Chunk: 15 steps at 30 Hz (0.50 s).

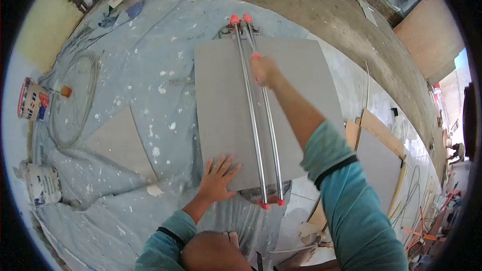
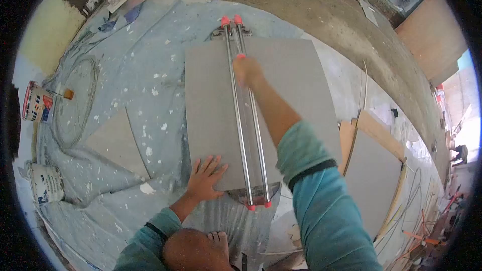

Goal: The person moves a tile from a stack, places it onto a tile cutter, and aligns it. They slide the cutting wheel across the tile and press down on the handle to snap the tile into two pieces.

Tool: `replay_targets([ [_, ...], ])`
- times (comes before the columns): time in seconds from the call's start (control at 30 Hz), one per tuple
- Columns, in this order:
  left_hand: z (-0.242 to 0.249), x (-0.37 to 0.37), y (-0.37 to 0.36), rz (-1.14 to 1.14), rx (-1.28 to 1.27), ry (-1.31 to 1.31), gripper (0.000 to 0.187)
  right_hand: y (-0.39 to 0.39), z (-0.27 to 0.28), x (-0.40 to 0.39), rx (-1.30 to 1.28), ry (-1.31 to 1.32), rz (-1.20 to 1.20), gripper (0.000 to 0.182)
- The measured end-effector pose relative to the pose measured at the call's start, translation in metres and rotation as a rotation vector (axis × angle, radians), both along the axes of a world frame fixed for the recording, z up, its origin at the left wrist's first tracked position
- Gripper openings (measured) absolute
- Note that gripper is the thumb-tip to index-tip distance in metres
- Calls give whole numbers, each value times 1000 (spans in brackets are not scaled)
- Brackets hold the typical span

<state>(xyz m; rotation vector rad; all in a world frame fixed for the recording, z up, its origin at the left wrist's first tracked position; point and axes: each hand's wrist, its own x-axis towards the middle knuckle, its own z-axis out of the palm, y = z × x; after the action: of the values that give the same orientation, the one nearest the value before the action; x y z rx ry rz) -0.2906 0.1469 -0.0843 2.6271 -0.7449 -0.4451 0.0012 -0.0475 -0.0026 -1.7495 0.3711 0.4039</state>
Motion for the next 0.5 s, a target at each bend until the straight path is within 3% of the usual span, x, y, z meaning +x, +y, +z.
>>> replay_targets([
  [0.07,-4,2,0,-5,-4,-2,99,4,-5,0,-626,-177,37,34],
  [0.17,-7,2,2,-25,4,20,99,9,1,-10,-670,-249,-54,37],
  [0.33,-13,1,3,-73,30,71,95,7,2,-13,-594,-119,-19,34],
  [0.5,-18,2,3,-56,-55,156,77,9,6,-14,-603,-98,-36,35],
])
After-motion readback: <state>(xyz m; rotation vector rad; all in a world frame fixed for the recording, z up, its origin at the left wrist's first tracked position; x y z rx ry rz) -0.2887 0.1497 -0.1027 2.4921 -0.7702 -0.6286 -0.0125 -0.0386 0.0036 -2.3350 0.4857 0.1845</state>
